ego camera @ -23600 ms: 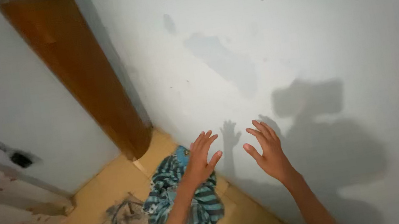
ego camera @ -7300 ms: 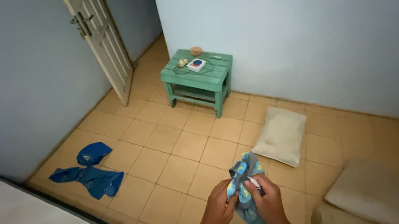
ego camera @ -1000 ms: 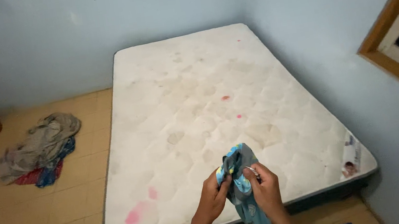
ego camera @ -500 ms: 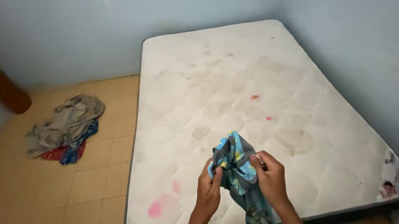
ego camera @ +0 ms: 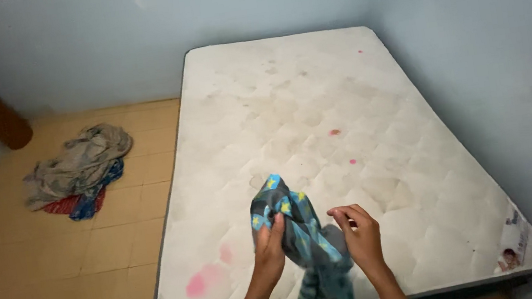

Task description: The person picks up a blue patterned sheet from a pile on the floor, shakes it out, and folds it by hand. They then place the folded sheet on a bare mattress and smooth it out.

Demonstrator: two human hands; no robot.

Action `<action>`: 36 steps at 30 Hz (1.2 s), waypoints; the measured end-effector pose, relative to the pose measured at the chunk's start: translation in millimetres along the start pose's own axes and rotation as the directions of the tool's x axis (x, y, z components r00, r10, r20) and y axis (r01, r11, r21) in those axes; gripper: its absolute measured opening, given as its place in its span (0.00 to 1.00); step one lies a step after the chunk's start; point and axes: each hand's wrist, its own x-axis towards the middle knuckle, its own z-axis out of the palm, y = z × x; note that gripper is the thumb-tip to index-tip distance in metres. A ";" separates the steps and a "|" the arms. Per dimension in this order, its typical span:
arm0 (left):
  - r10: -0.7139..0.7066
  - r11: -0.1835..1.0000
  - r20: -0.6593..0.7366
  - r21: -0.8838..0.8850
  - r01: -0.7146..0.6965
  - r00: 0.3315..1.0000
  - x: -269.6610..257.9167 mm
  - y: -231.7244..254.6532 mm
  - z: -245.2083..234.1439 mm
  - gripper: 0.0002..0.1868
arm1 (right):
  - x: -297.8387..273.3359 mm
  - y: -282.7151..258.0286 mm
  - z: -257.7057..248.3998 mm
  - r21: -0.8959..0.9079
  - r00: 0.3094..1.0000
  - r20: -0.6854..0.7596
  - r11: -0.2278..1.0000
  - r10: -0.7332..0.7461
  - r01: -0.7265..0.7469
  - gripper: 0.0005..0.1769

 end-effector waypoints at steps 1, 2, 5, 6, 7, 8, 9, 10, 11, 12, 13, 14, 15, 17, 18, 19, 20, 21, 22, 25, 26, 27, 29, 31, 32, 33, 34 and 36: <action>-0.002 1.000 0.002 -0.001 0.002 1.000 0.0 -6.6 5.6 0.26 | 0.6 -3.7 -3.9 -0.002 1.000 -0.001 1.000 0.001 -0.001 0.16; -0.018 1.000 0.045 -0.017 0.019 0.999 0.0 -13.1 11.1 0.25 | 1.1 -7.7 -7.8 0.040 1.000 0.025 0.999 -0.008 0.007 0.17; -0.129 0.991 0.078 0.045 0.125 0.989 1.6 -31.8 24.5 0.26 | 1.2 -16.8 -15.4 0.131 0.994 0.094 0.991 -0.048 0.035 0.19; -0.221 0.970 0.057 0.120 0.214 0.973 1.7 -39.5 28.3 0.28 | -0.3 -18.4 -17.4 0.179 0.987 0.141 0.982 -0.081 0.055 0.19; -0.229 0.968 0.060 0.122 0.220 0.972 -1.3 -35.2 30.4 0.28 | -3.2 -22.9 -21.1 0.176 0.987 0.140 0.983 -0.072 0.047 0.19; -0.239 0.956 0.078 0.191 0.221 0.968 -4.3 -30.5 32.3 0.26 | -5.9 -27.8 -24.5 0.181 0.979 0.184 0.982 -0.082 0.049 0.18; -0.246 0.942 0.093 0.257 0.216 0.965 -5.4 -23.6 33.6 0.25 | -5.7 -34.3 -26.8 0.188 0.968 0.230 0.981 -0.097 0.054 0.16; -0.250 0.941 0.093 0.258 0.219 0.964 -9.0 -15.7 35.4 0.25 | -7.4 -35.0 -29.1 0.187 0.968 0.231 0.981 -0.094 0.050 0.16; -0.239 0.937 0.096 0.285 0.203 0.966 -11.5 -7.1 36.8 0.25 | -7.7 -35.9 -30.4 0.226 0.953 0.280 0.973 -0.116 0.052 0.16; -0.228 0.932 0.099 0.311 0.188 0.969 -14.5 1.3 38.0 0.24 | -8.4 -37.0 -31.6 0.263 0.935 0.327 0.963 -0.139 0.051 0.18; -0.227 0.932 0.097 0.311 0.187 0.969 -11.1 -3.7 37.0 0.24 | -8.0 -34.3 -30.1 0.265 0.934 0.328 0.963 -0.140 0.052 0.18; -0.089 0.982 0.230 0.183 0.046 0.969 -7.7 -8.6 35.8 0.22 | -7.6 -31.8 -28.5 0.227 0.919 0.358 0.970 -0.165 0.086 0.22; 0.062 0.996 0.339 0.036 -0.079 0.939 -5.2 -13.8 35.2 0.20 | -8.0 -29.1 -27.7 0.190 0.902 0.391 0.975 -0.185 0.118 0.27; 0.090 0.989 0.350 0.083 -0.126 0.932 1.2 -23.5 33.8 0.21 | -7.2 -23.2 -21.9 0.204 0.909 0.392 0.977 -0.138 0.060 0.25; 0.119 0.976 0.363 0.128 -0.176 0.924 4.0 -28.7 32.5 0.22 | -7.3 -20.3 -18.5 0.218 0.915 0.393 0.976 -0.091 0.004 0.25; 0.120 0.976 0.358 0.129 -0.176 0.926 2.8 -27.6 32.3 0.22 | -6.2 -18.7 -17.4 0.220 0.913 0.397 0.976 -0.094 0.005 0.25; 0.130 0.978 0.386 0.100 -0.182 0.913 1.4 -26.2 31.9 0.21 | -5.2 -17.4 -16.2 0.222 0.912 0.391 0.974 -0.122 0.036 0.18; 0.144 0.980 0.413 0.070 -0.189 0.899 0.6 -24.5 31.8 0.19 | -3.4 -16.3 -15.1 0.223 0.911 0.383 0.972 -0.153 0.069 0.11; 0.147 0.979 0.409 0.070 -0.191 0.901 4.5 -30.8 30.8 0.19 | -1.0 -14.1 -14.3 0.226 0.909 0.386 0.972 -0.157 0.072 0.11; 0.268 0.943 0.365 0.088 -0.320 0.891 12.3 -39.9 26.7 0.16 | 7.4 -12.5 -16.1 0.248 0.901 0.291 0.935 -0.322 0.254 0.04; 0.127 0.954 0.282 0.227 -0.195 0.951 12.0 -37.0 24.7 0.25 | 10.5 -14.7 -19.4 0.220 0.907 0.267 0.937 -0.325 0.271 0.05; -0.009 0.935 0.182 0.350 -0.056 0.983 12.2 -34.3 22.9 0.45 | 13.6 -16.8 -22.7 0.191 0.914 0.240 0.939 -0.328 0.287 0.06; 0.111 0.926 0.124 0.347 -0.148 0.986 28.6 -59.1 14.6 0.42 | 17.5 -16.7 -27.7 0.201 0.920 0.222 0.939 -0.322 0.280 0.06; 0.228 0.906 0.065 0.352 -0.237 0.971 34.9 -68.3 9.7 0.39 | 19.2 -17.6 -32.2 0.211 0.927 0.203 0.939 -0.314 0.271 0.08; 0.362 0.859 0.085 0.356 -0.368 0.928 33.1 -65.1 8.9 0.31 | 19.1 -18.6 -34.1 0.210 0.928 0.210 0.941 -0.308 0.265 0.09; 0.489 0.794 0.105 0.357 -0.492 0.866 31.8 -61.5 8.5 0.24 | 19.8 -19.8 -36.0 0.208 0.928 0.218 0.943 -0.304 0.260 0.11; 0.489 0.794 0.103 0.357 -0.491 0.866 24.6 -49.5 11.2 0.24 | 20.0 -18.3 -35.8 0.209 0.927 0.219 0.943 -0.304 0.260 0.11; 0.649 0.703 0.155 0.252 -0.665 0.745 9.3 -25.8 16.3 0.07 | 19.3 -15.3 -35.4 0.177 0.921 0.241 0.947 -0.306 0.268 0.10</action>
